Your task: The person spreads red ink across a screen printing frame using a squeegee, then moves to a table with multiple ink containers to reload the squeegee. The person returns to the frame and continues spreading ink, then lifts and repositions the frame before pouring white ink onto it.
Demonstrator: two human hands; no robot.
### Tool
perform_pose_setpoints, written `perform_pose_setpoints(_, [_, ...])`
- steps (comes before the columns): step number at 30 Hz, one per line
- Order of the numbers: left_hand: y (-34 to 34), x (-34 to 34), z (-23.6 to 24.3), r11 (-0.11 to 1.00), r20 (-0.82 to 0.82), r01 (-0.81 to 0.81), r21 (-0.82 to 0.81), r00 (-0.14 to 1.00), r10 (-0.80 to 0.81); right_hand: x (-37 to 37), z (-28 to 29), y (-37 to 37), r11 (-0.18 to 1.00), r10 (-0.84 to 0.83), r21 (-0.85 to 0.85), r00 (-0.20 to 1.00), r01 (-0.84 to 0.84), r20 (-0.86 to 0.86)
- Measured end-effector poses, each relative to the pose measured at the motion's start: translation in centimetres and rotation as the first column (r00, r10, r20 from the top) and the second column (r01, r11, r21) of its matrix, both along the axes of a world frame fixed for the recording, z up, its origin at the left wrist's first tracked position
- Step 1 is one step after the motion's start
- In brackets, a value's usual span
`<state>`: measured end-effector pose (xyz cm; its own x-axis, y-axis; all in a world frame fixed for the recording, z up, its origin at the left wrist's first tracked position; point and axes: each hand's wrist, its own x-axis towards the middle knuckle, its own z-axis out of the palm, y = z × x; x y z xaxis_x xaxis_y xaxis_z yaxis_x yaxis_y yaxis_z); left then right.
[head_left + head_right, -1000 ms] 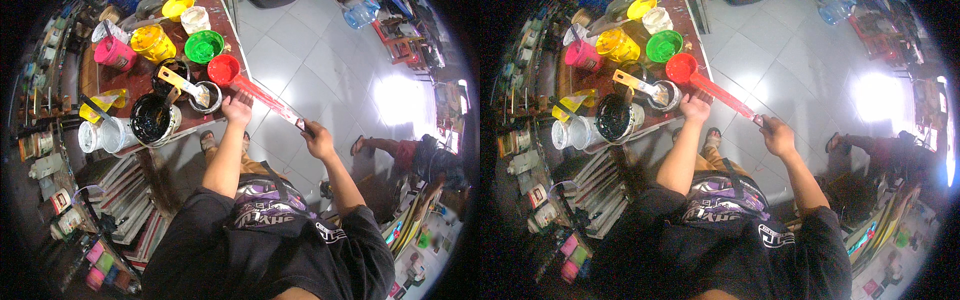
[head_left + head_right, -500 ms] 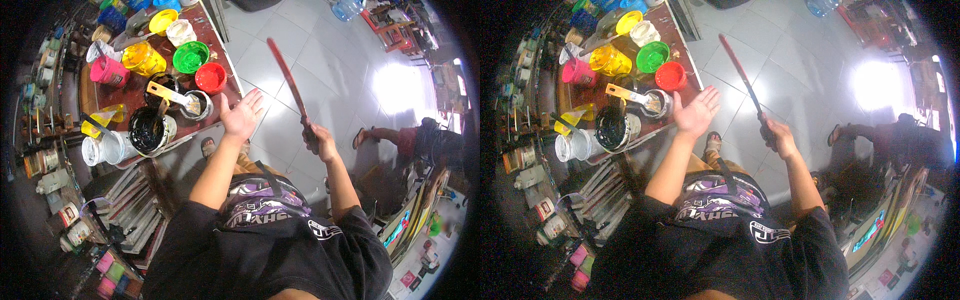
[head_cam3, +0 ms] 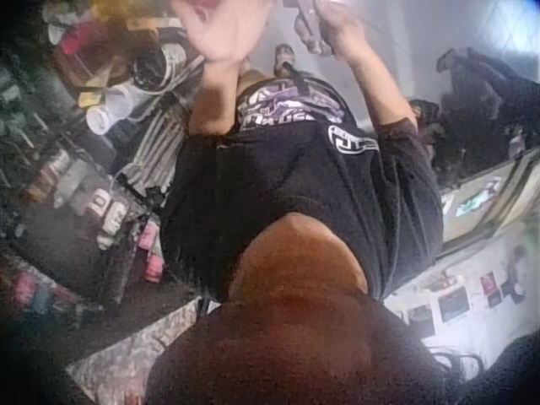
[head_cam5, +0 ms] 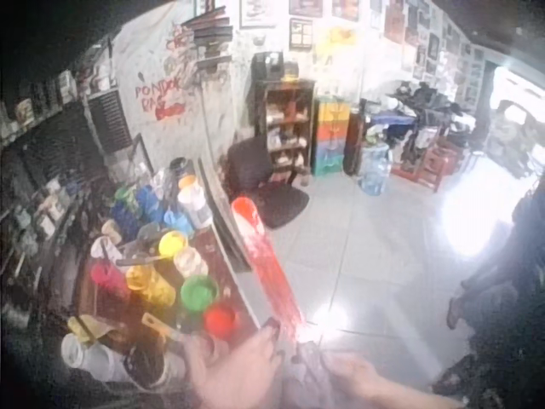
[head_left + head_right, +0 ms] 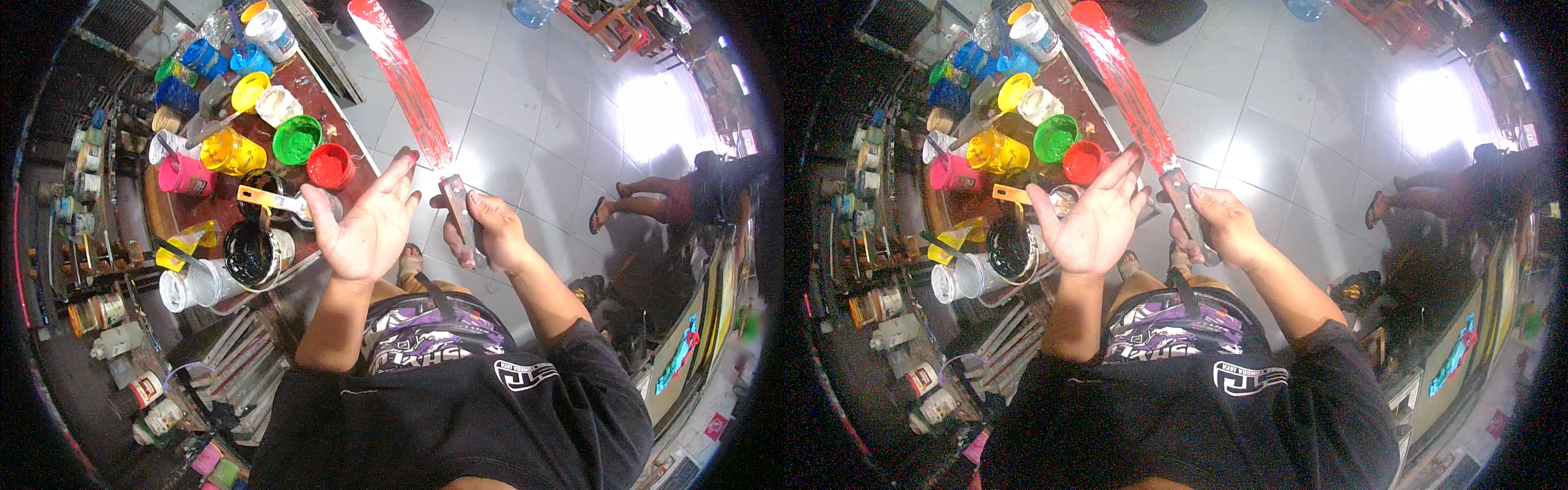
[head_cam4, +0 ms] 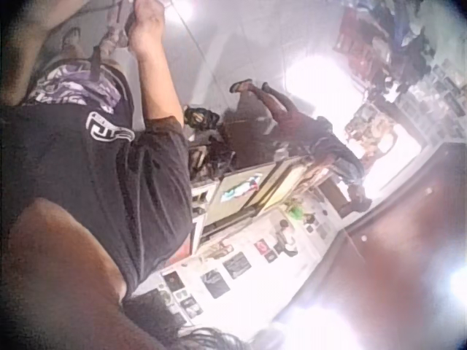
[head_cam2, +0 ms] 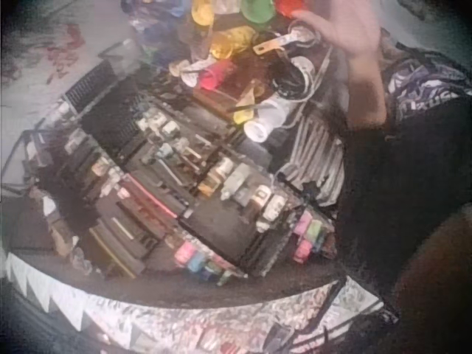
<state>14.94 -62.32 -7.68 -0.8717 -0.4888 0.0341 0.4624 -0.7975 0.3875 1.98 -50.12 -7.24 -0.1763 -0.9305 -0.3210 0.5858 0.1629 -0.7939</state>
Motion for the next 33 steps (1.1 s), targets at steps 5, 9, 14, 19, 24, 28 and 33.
perform_pose_setpoints(5, [0.6,-0.2,1.2,0.997,-0.103,0.018,-0.081,0.994,-0.026,0.0,0.3,-0.2,0.998,-0.044,-0.054,0.980,0.034,-0.194])
perform_pose_setpoints(9, [0.8,-0.3,1.7,0.998,-0.125,0.031,-0.060,0.991,-0.039,0.7,0.7,-0.9,0.975,-0.206,-0.193,0.783,0.112,-0.587])
perform_pose_setpoints(14, [0.7,-0.2,2.1,0.999,-0.141,-0.014,-0.033,0.990,0.009,0.5,2.9,-1.2,0.987,-0.140,-0.111,0.948,0.113,-0.286])
perform_pose_setpoints(19, [0.6,-0.1,2.8,0.996,-0.142,0.003,-0.093,0.990,-0.016,-0.6,3.4,-1.2,0.992,0.062,-0.123,0.977,-0.038,0.202])
perform_pose_setpoints(24, [0.7,0.3,3.4,0.999,-0.128,-0.031,-0.028,0.991,0.028,0.3,3.8,-1.6,0.992,-0.120,-0.073,0.948,0.103,-0.295])
perform_pose_setpoints(28, [0.5,0.8,3.3,0.999,-0.132,-0.027,-0.040,0.991,0.021,0.7,3.6,-1.9,0.958,-0.285,-0.161,0.821,0.236,-0.495])
perform_pose_setpoints(33, [0.7,0.9,3.4,1.000,-0.139,-0.016,-0.009,0.990,0.014,0.8,2.0,-2.3,0.895,-0.444,-0.363,0.465,0.258,-0.766])
